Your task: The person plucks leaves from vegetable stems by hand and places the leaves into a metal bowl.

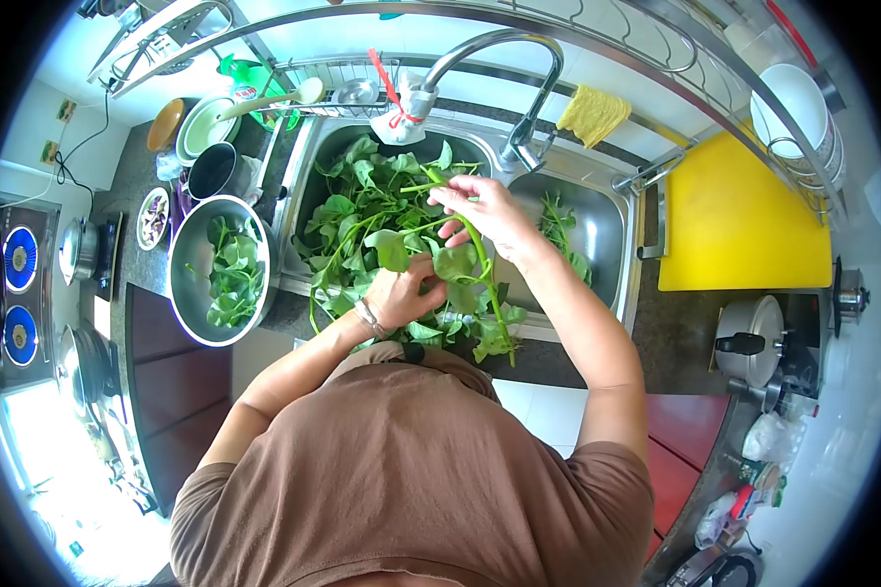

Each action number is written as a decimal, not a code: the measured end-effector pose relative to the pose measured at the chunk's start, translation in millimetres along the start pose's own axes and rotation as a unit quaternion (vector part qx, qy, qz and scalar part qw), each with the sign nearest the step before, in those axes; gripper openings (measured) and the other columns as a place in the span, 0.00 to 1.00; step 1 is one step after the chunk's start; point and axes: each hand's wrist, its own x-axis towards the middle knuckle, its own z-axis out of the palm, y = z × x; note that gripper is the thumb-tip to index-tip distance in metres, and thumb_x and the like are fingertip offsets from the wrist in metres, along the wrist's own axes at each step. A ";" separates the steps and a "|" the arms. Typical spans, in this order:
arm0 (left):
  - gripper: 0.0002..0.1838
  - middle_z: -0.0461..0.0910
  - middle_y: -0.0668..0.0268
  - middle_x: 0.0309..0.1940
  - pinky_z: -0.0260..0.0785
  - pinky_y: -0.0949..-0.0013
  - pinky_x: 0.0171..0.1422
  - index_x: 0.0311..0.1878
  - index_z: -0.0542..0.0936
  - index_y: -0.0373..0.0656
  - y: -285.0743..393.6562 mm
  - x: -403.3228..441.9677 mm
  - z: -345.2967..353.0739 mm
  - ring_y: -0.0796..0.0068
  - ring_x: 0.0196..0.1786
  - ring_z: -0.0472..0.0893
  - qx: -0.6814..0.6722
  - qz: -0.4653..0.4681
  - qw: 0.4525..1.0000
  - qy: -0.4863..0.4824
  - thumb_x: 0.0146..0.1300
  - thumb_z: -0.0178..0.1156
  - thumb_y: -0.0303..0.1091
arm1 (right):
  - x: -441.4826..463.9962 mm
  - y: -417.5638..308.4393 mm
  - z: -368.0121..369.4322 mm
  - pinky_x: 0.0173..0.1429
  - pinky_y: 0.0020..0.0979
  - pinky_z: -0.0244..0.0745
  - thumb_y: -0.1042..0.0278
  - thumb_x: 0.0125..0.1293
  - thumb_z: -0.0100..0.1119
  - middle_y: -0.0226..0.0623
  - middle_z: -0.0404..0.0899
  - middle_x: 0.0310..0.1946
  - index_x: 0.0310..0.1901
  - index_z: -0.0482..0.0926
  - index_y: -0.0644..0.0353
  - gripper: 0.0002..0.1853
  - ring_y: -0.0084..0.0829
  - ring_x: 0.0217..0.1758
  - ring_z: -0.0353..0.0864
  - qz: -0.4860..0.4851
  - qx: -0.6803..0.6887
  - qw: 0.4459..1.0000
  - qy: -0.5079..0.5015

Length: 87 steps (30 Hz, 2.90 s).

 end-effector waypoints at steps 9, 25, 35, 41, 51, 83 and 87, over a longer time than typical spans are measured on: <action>0.08 0.77 0.66 0.27 0.69 0.68 0.36 0.37 0.78 0.39 -30.7 4.4 -6.7 0.73 0.28 0.77 -0.521 -0.343 0.777 0.077 0.67 0.55 0.34 | -0.6 -2.6 -10.6 0.20 0.15 0.65 0.59 0.71 0.56 0.23 0.73 0.30 0.47 0.83 0.61 0.14 0.13 0.20 0.74 -0.017 -0.072 0.997 -0.007; 0.09 0.74 0.63 0.25 0.66 0.67 0.31 0.40 0.85 0.42 -1.8 27.7 -36.9 0.69 0.25 0.74 -0.065 -0.026 0.995 0.067 0.59 0.64 0.35 | 5.0 1.4 -15.2 0.17 0.15 0.59 0.58 0.70 0.58 0.20 0.71 0.21 0.45 0.83 0.61 0.14 0.11 0.17 0.68 0.040 -0.002 0.999 -0.035; 0.11 0.79 0.72 0.26 0.70 0.74 0.39 0.34 0.82 0.41 -15.0 32.9 -21.6 0.82 0.31 0.75 -0.427 -0.252 0.865 0.078 0.67 0.55 0.36 | -16.3 4.8 -11.6 0.21 0.16 0.65 0.67 0.70 0.57 0.26 0.74 0.27 0.48 0.82 0.64 0.11 0.13 0.20 0.71 -0.095 -0.155 0.982 -0.051; 0.13 0.79 0.73 0.28 0.65 0.78 0.36 0.36 0.84 0.42 -55.7 6.8 -70.9 0.84 0.28 0.72 -0.328 -0.243 0.885 0.222 0.69 0.53 0.37 | -34.0 15.7 -52.5 0.32 0.19 0.76 0.78 0.66 0.58 0.35 0.75 0.40 0.46 0.80 0.69 0.09 0.20 0.29 0.77 -0.269 -0.231 0.935 0.007; 0.05 0.80 0.63 0.36 0.71 0.69 0.45 0.39 0.82 0.39 -116.3 -94.2 -186.2 0.70 0.39 0.79 0.146 -0.149 0.891 0.403 0.66 0.58 0.27 | -92.1 202.0 -134.3 0.70 0.42 0.66 0.80 0.57 0.57 0.42 0.72 0.61 0.50 0.81 0.58 0.17 0.43 0.68 0.68 -0.074 -0.606 0.791 0.026; 0.25 0.70 0.53 0.60 0.60 0.53 0.68 0.61 0.72 0.41 -107.7 -148.3 -133.9 0.51 0.64 0.69 0.253 -0.201 0.900 0.291 0.58 0.64 0.31 | 85.4 55.0 45.3 0.48 0.35 0.71 0.76 0.58 0.64 0.39 0.74 0.39 0.44 0.74 0.61 0.13 0.39 0.41 0.76 -0.405 -0.342 0.845 0.060; 0.25 0.71 0.52 0.59 0.63 0.54 0.66 0.60 0.73 0.41 -94.2 -105.9 -132.2 0.50 0.61 0.70 0.200 -0.128 0.928 0.286 0.59 0.63 0.30 | 49.6 33.6 14.1 0.45 0.33 0.72 0.79 0.59 0.62 0.38 0.74 0.37 0.48 0.77 0.62 0.14 0.35 0.40 0.77 -0.440 -0.346 0.817 0.138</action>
